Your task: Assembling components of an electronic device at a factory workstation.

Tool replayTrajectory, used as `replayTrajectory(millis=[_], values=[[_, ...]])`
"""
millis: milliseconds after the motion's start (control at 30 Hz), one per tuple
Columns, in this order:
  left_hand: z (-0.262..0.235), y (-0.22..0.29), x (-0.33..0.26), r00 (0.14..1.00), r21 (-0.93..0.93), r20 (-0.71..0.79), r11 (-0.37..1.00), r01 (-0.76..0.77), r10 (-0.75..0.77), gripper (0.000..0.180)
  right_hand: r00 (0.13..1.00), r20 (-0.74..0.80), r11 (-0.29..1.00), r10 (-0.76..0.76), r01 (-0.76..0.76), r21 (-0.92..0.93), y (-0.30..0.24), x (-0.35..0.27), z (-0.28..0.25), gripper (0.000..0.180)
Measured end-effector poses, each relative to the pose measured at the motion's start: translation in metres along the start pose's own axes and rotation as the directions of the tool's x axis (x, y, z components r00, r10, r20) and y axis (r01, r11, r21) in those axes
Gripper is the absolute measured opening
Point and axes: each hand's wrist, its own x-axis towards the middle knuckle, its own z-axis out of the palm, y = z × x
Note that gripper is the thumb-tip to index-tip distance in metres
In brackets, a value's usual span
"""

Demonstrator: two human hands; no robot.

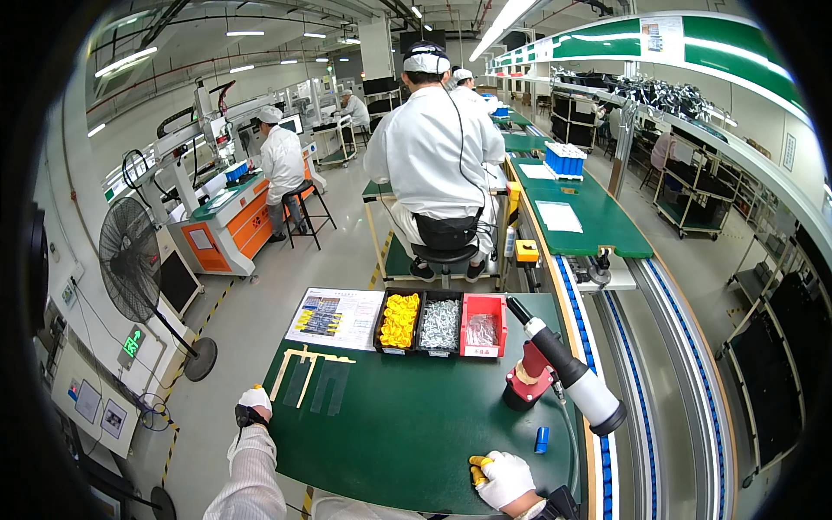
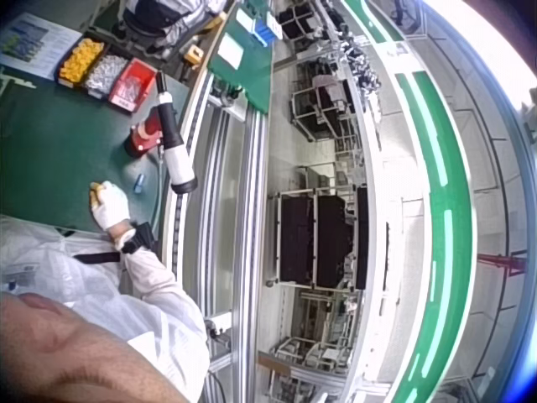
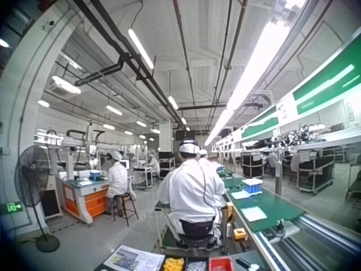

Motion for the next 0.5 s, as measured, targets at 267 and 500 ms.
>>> replayTrajectory(millis=[267, 500], values=[[0.0043, -0.0013, 0.0019, 0.999, -0.017, 0.021, 0.999, 0.038, -0.038, 0.034, 1.0, 0.003, 1.0, 0.002, -0.002, -0.001, -0.0005, -0.0017, -0.0002, 0.015], [0.0097, -0.004, 0.0033, 0.999, -0.027, -0.007, 0.999, 0.033, -0.033, 0.036, 1.0, 0.013, 1.0, 0.006, -0.006, -0.001, -0.0017, -0.0004, -0.0011, 0.014]])
